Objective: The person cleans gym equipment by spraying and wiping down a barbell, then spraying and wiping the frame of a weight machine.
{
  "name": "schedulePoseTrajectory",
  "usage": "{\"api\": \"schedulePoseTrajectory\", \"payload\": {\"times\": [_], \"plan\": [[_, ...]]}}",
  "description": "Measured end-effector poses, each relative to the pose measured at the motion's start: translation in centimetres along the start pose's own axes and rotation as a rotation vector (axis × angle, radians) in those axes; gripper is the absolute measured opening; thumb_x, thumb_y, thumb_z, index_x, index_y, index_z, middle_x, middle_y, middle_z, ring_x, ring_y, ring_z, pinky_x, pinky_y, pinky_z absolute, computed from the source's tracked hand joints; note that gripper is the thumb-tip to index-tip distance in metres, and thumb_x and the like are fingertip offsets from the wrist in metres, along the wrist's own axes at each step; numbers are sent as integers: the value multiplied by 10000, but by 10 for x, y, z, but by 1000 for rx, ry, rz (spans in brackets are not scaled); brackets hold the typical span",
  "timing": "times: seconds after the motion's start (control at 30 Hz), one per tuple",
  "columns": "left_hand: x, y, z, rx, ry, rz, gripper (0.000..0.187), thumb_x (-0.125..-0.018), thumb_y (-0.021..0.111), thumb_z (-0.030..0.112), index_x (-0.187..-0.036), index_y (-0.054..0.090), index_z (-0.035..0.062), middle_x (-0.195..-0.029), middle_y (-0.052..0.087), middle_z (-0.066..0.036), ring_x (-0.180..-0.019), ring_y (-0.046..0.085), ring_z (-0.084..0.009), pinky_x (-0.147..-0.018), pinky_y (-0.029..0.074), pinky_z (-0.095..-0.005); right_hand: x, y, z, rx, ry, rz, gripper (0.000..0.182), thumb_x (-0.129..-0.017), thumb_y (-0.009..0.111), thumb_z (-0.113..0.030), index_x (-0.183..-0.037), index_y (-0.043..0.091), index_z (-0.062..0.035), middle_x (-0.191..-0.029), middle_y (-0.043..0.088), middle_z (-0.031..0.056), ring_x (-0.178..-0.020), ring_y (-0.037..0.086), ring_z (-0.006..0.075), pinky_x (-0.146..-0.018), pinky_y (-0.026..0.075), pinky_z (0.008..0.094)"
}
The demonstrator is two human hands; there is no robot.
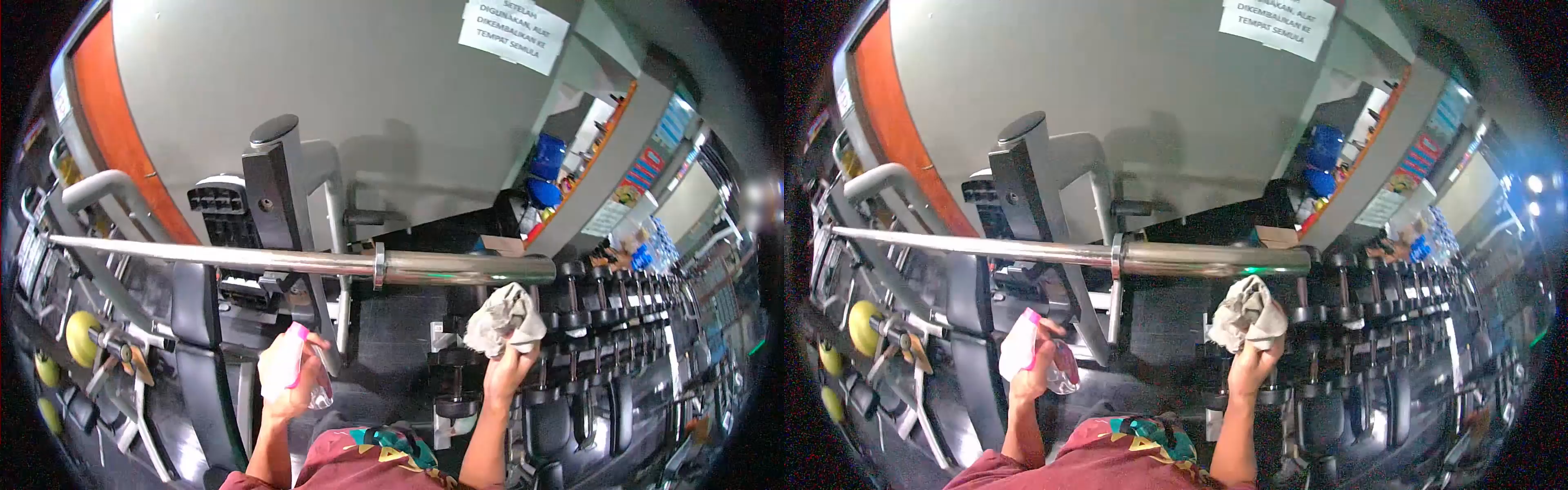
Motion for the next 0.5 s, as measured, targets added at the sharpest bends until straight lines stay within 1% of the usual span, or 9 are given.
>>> {"api": "schedulePoseTrajectory", "payload": {"times": [0.03,0.1,0.13,0.23,0.3,0.33,0.37,0.4,0.5], "plan": [[1,5,2,-12,-13,24,27,-779,541,14,-761,550,-5,-754,616,-128,-647,606,-181,-635,488,-324,-7,-5,5,-57,41,3,426,-925,479,-31,-1335,372,-77,-1314,442,93,-1182,472,215,-980,413,395],[3,12,5,149,-56,150,60,-795,541,35,-771,558,-17,-753,609,-132,-605,597,-179,-631,487,-324,-36,-2,5,-25,34,-87,421,-927,491,-43,-1330,378,-85,-1314,443,90,-1186,470,217,-979,414,396],[0,15,8,153,9,205,66,-800,551,34,-780,563,-28,-748,607,-127,-556,585,-173,-599,487,-306,-46,4,4,-100,24,-124,431,-928,494,-45,-1337,369,-97,-1311,447,86,-1181,474,212,-974,418,386],[-4,16,16,43,12,277,67,-801,577,28,-781,563,-34,-731,600,-117,-516,572,-168,-558,479,-290,-81,14,-2,-20,-37,-278,481,-889,529,-25,-1337,369,-99,-1320,450,95,-1173,491,218,-957,447,384],[-11,18,22,-37,59,322,68,-794,608,36,-778,570,-19,-709,594,-101,-525,572,-160,-530,467,-278,-101,39,-26,-67,-12,-352,454,-843,570,-105,-1270,441,-17,-1267,490,103,-1163,481,208,-991,386,356],[-18,19,33,-180,157,321,75,-787,623,51,-786,576,-7,-703,594,-93,-533,574,-169,-528,461,-284,-111,52,-38,-90,2,-388,463,-820,591,-145,-1236,477,23,-1240,511,108,-1159,475,203,-1008,356,342],[-22,19,39,-321,254,314,84,-781,638,66,-794,582,4,-697,593,-86,-540,575,-178,-525,456,-290,-124,65,-51,-7,-89,-520,461,-827,596,-173,-1229,485,23,-1236,514,108,-1160,475,200,-1006,358,343],[-24,17,37,-359,264,286,103,-767,654,82,-817,590,19,-702,603,-85,-566,580,-206,-533,452,-298,-141,63,-46,49,-127,-617,463,-864,559,-105,-1302,423,-33,-1296,478,93,-1194,466,206,-1021,373,360],[-33,15,40,-463,344,290,123,-752,664,71,-827,587,11,-704,600,-96,-592,590,-236,-551,457,-312,-175,79,-31,-68,-15,-721,406,-933,486,-50,-1333,422,-54,-1336,469,60,-1215,471,185,-1040,383,360]]}}
Point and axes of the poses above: each hand's wrist, its own x-axis away from the middle knuckle, its own y-axis out of the palm, z = x × y, the point moved 2 cm from there along -x, towards the middle knuckle
